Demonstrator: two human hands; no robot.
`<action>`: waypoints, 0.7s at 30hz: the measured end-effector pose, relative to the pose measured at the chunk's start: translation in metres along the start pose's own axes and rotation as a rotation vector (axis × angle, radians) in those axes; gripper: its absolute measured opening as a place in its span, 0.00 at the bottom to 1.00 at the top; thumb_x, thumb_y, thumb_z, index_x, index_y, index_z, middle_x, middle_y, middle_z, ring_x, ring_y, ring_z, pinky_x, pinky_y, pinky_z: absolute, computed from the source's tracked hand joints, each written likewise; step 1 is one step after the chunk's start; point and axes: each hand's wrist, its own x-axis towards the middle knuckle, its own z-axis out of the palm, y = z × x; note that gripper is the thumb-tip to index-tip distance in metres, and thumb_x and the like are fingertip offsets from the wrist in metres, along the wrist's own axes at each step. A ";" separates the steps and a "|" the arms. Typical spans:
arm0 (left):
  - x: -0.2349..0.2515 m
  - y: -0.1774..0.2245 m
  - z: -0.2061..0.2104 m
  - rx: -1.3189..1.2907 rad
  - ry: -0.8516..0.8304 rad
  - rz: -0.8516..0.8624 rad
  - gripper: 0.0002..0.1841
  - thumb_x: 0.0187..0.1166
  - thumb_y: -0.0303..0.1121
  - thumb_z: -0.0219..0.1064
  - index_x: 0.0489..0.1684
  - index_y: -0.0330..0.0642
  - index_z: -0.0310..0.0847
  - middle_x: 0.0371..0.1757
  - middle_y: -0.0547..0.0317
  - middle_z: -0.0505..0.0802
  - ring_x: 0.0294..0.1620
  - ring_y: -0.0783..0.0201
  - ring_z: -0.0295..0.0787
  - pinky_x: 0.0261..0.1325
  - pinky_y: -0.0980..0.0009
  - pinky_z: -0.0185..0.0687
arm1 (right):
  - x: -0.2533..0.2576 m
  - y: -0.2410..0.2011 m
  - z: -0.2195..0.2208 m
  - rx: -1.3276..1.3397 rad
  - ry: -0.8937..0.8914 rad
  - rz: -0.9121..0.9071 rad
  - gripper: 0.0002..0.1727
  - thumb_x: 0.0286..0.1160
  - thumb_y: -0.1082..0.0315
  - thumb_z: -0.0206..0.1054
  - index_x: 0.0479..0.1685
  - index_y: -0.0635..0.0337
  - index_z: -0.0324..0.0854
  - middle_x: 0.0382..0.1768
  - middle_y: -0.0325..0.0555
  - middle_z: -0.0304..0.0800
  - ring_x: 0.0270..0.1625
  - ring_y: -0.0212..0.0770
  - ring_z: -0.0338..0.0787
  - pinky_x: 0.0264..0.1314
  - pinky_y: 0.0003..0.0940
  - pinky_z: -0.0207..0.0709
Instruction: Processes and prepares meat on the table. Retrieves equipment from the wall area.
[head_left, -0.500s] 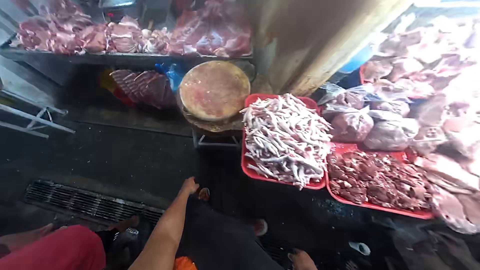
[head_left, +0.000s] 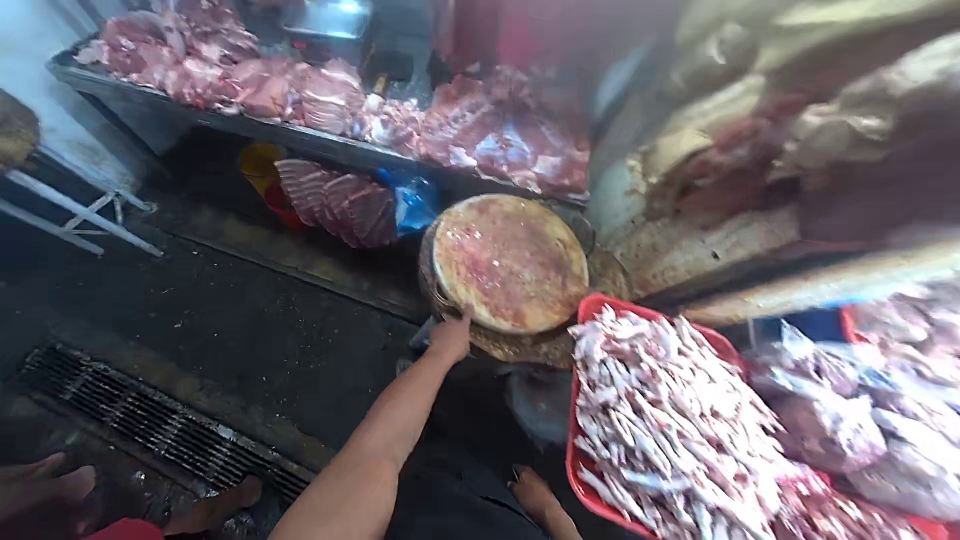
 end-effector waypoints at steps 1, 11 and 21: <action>-0.001 -0.011 -0.008 -0.001 0.011 0.080 0.42 0.74 0.36 0.69 0.94 0.64 0.55 0.64 0.37 0.90 0.63 0.35 0.89 0.58 0.31 0.84 | 0.014 -0.025 -0.011 -0.050 0.010 -0.050 0.32 0.86 0.60 0.63 0.86 0.65 0.67 0.79 0.68 0.76 0.82 0.63 0.76 0.85 0.61 0.66; -0.075 -0.298 -0.060 -0.495 0.142 -0.456 0.35 0.80 0.45 0.68 0.90 0.51 0.64 0.74 0.40 0.86 0.74 0.42 0.83 0.77 0.38 0.75 | 0.074 -0.297 -0.107 -0.463 -0.115 -0.428 0.29 0.83 0.57 0.64 0.84 0.50 0.74 0.73 0.59 0.84 0.77 0.60 0.82 0.80 0.64 0.72; -0.076 -0.368 -0.015 -0.710 -0.229 -0.758 0.47 0.77 0.70 0.61 0.96 0.62 0.51 0.97 0.42 0.51 0.92 0.22 0.40 0.74 0.09 0.41 | 0.146 -0.527 -0.149 -0.750 -0.224 -0.437 0.25 0.86 0.56 0.62 0.79 0.55 0.76 0.63 0.64 0.88 0.60 0.62 0.91 0.64 0.65 0.82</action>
